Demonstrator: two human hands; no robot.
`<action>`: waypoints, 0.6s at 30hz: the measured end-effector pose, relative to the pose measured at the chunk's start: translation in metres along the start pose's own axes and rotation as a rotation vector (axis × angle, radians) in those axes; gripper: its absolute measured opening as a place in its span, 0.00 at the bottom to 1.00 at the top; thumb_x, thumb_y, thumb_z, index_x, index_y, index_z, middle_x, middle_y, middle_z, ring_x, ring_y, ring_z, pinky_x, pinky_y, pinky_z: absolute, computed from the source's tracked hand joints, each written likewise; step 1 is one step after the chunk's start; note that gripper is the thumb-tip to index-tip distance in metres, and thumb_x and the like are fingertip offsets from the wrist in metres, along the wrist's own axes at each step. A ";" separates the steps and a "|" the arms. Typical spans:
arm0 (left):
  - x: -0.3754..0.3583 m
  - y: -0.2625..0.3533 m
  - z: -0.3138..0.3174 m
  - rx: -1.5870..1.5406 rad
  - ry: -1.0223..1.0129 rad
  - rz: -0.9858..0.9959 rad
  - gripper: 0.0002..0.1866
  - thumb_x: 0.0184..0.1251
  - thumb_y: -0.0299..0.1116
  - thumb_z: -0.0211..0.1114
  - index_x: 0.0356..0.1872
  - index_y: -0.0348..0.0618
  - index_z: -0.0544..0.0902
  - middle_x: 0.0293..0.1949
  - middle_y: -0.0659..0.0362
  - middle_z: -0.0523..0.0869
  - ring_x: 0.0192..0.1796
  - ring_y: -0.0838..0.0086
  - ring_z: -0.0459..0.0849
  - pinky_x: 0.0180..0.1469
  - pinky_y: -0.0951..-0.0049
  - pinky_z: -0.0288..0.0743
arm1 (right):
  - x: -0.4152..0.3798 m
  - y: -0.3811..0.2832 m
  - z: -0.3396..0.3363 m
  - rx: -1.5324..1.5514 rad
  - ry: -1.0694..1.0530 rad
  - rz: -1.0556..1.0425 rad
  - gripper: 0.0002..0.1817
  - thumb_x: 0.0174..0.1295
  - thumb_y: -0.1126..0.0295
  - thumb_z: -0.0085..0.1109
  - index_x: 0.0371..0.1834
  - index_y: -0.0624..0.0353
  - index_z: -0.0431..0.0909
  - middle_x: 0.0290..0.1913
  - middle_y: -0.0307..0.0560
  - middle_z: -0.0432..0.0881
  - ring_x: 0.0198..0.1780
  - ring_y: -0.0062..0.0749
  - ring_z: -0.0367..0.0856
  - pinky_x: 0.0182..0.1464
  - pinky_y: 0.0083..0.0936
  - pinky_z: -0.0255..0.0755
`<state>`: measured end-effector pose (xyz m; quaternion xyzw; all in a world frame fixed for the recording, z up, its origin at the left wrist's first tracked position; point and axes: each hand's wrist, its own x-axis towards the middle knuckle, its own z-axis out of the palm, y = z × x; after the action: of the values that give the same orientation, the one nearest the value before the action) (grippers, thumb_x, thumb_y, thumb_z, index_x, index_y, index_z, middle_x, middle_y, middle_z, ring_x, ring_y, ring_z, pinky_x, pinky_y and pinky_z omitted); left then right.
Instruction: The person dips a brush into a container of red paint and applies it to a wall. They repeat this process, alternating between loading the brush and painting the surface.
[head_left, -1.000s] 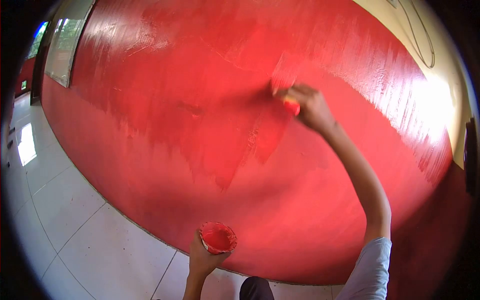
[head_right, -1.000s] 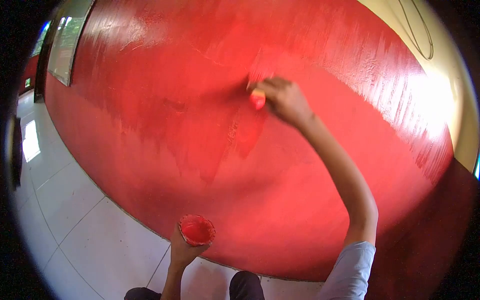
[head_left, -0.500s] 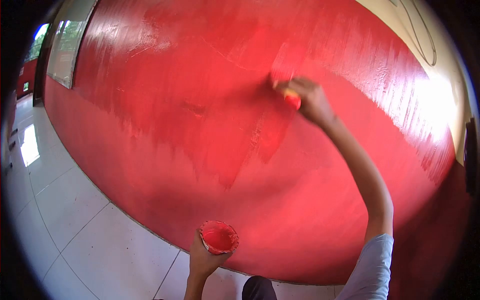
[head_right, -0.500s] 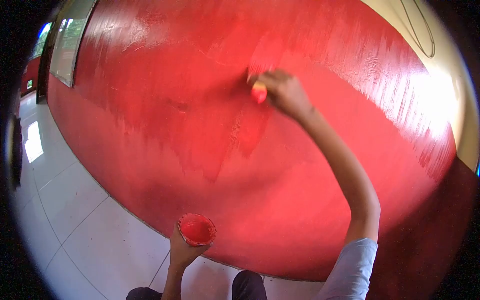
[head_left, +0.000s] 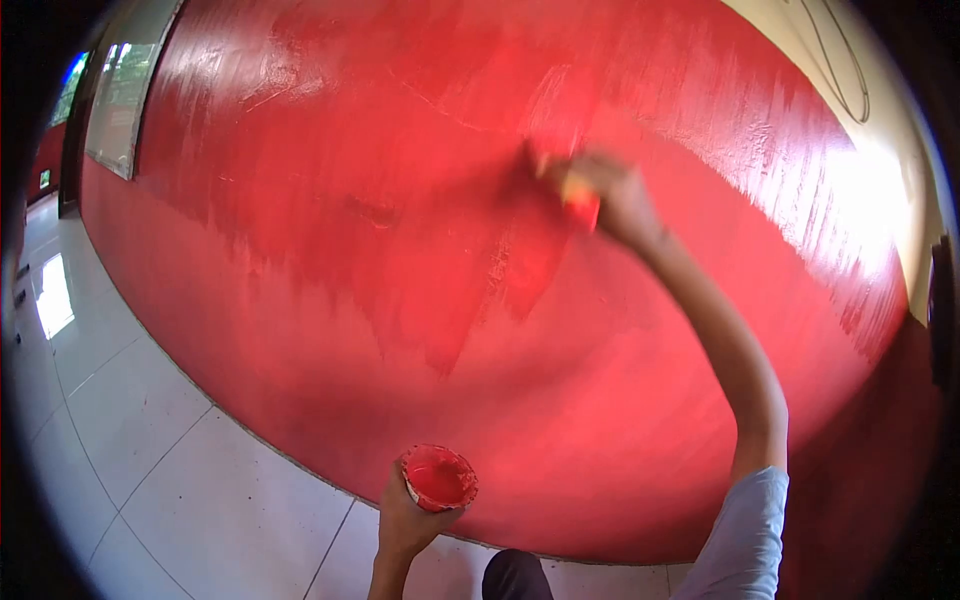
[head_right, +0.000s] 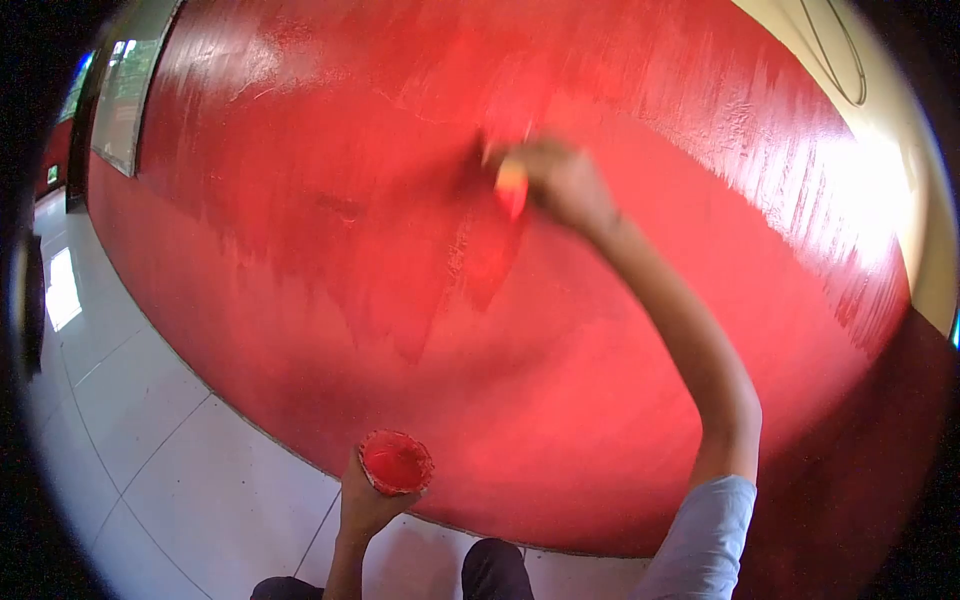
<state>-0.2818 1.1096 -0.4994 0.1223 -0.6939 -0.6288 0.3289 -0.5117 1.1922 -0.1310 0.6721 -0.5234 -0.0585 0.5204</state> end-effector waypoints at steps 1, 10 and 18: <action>0.001 0.001 0.000 0.022 0.003 -0.012 0.42 0.31 0.39 0.83 0.52 0.39 0.70 0.48 0.48 0.81 0.50 0.56 0.82 0.49 0.62 0.76 | -0.016 -0.028 0.002 0.122 -0.110 0.008 0.17 0.51 0.79 0.61 0.45 0.51 0.81 0.41 0.43 0.85 0.43 0.41 0.83 0.44 0.32 0.79; 0.000 -0.002 0.006 0.042 0.027 -0.028 0.43 0.30 0.39 0.82 0.52 0.39 0.70 0.47 0.49 0.81 0.50 0.55 0.82 0.48 0.62 0.77 | 0.041 0.057 -0.057 -0.048 0.461 0.452 0.10 0.62 0.71 0.57 0.46 0.53 0.81 0.37 0.43 0.86 0.37 0.36 0.85 0.40 0.28 0.77; 0.000 -0.007 0.008 0.036 -0.030 -0.049 0.48 0.25 0.37 0.84 0.56 0.40 0.68 0.51 0.50 0.80 0.53 0.59 0.80 0.52 0.63 0.77 | -0.033 -0.050 -0.043 0.210 -0.192 0.136 0.12 0.60 0.77 0.55 0.43 0.50 0.83 0.38 0.44 0.83 0.42 0.35 0.83 0.42 0.29 0.77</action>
<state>-0.2881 1.1144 -0.5064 0.1359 -0.7066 -0.6260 0.3007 -0.4671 1.2408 -0.1651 0.6772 -0.6182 -0.0322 0.3978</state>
